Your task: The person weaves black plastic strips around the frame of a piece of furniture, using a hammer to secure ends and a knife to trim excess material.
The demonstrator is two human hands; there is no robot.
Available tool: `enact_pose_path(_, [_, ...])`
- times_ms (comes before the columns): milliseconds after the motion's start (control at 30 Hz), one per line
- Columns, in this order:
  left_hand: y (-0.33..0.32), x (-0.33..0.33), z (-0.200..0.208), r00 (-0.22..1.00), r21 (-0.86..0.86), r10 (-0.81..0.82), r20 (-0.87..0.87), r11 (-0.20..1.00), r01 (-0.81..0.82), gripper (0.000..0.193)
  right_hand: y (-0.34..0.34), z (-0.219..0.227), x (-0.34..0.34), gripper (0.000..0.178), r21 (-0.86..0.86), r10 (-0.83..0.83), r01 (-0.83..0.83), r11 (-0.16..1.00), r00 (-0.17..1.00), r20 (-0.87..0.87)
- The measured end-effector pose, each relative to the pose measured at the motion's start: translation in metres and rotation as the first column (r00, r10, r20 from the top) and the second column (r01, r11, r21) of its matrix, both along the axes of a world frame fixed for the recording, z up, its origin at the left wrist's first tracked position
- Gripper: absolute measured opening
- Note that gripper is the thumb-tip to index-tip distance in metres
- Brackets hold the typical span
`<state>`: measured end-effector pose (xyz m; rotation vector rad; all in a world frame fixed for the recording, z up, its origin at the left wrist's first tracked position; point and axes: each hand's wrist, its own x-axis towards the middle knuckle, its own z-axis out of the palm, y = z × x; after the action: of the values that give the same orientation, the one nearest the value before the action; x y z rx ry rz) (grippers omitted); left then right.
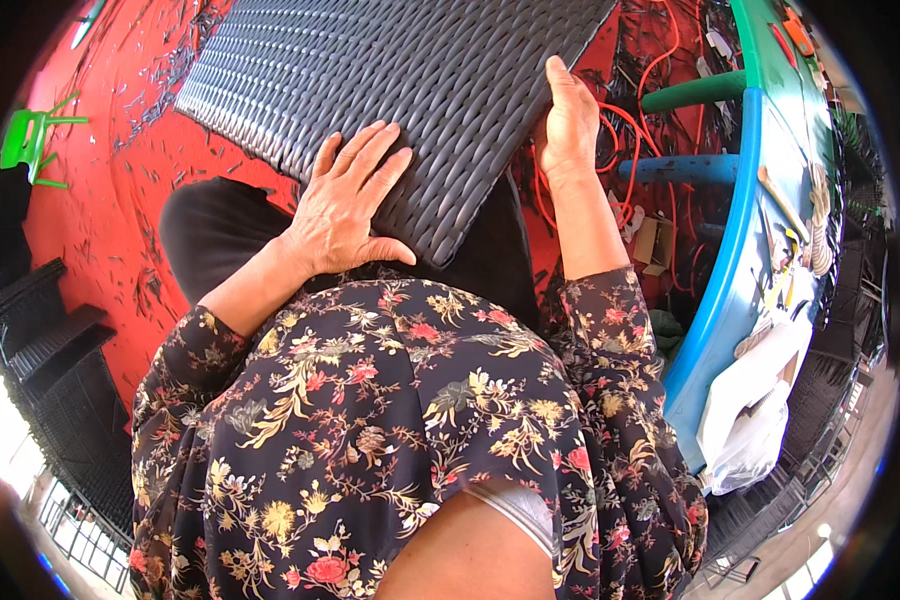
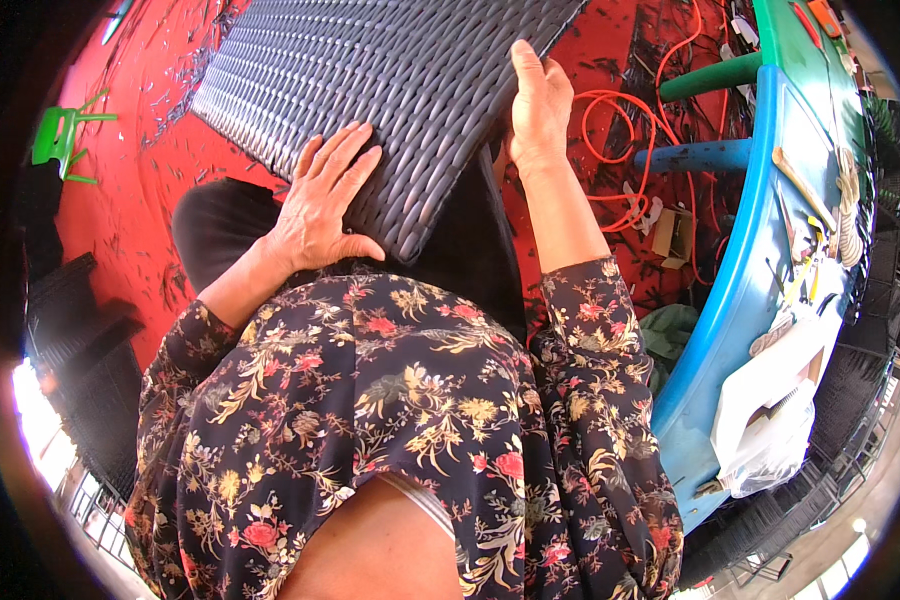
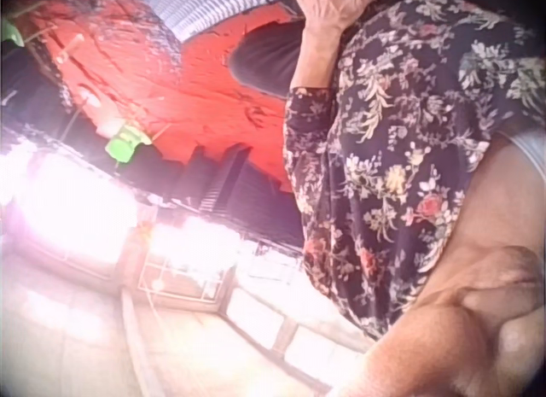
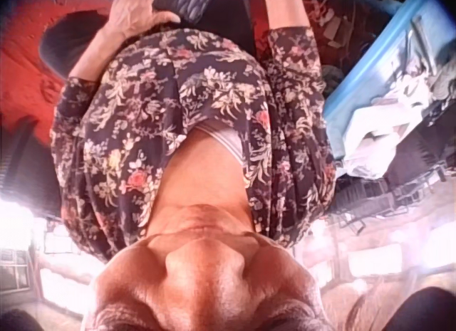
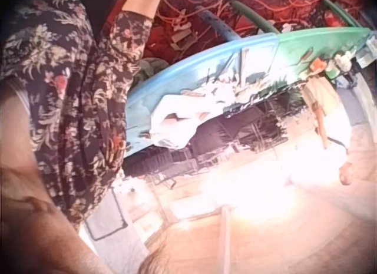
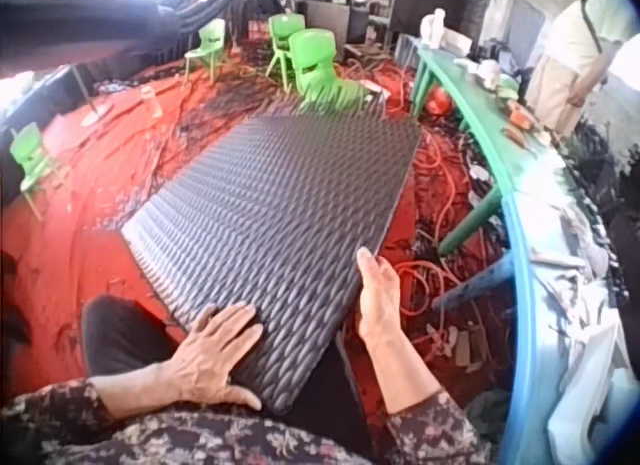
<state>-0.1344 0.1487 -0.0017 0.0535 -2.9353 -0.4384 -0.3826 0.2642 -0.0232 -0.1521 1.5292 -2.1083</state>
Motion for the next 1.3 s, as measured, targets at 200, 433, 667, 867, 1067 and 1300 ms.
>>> enact_pose_path(200, [0.004,-0.006,-0.004,1.0,-0.014,0.022,-0.01,1.0,-0.022,0.099,0.002,0.004,-0.006,0.04,0.396,0.04,0.133,0.909,0.916,-0.4])
enact_pose_path(433, [0.004,-0.009,-0.012,0.999,-0.008,0.024,-0.03,1.0,-0.024,0.098,0.028,0.016,0.022,0.049,0.466,0.201,-0.11,0.878,0.968,-0.15])
enact_pose_path(667, [0.002,-0.014,-0.021,0.996,0.026,0.029,-0.088,0.999,-0.027,0.092,0.07,0.037,0.093,0.065,0.313,0.334,-0.269,0.911,0.926,-0.178])
enact_pose_path(867, [-0.012,-0.023,-0.011,0.964,0.042,0.066,-0.258,0.997,-0.057,0.089,0.041,0.054,0.073,0.069,0.195,0.23,-0.2,0.96,0.962,-0.145])
enact_pose_path(1067, [-0.078,-0.026,0.02,0.892,0.161,0.148,-0.427,0.983,-0.086,0.09,-0.024,0.109,0.05,0.048,0.225,0.483,-0.434,0.872,0.691,-0.538])
enact_pose_path(1300, [-0.134,-0.015,0.029,0.78,0.499,0.327,-0.534,0.866,-0.022,0.049,-0.095,0.138,0.055,0.044,0.471,0.575,-0.412,0.78,0.173,-0.8])
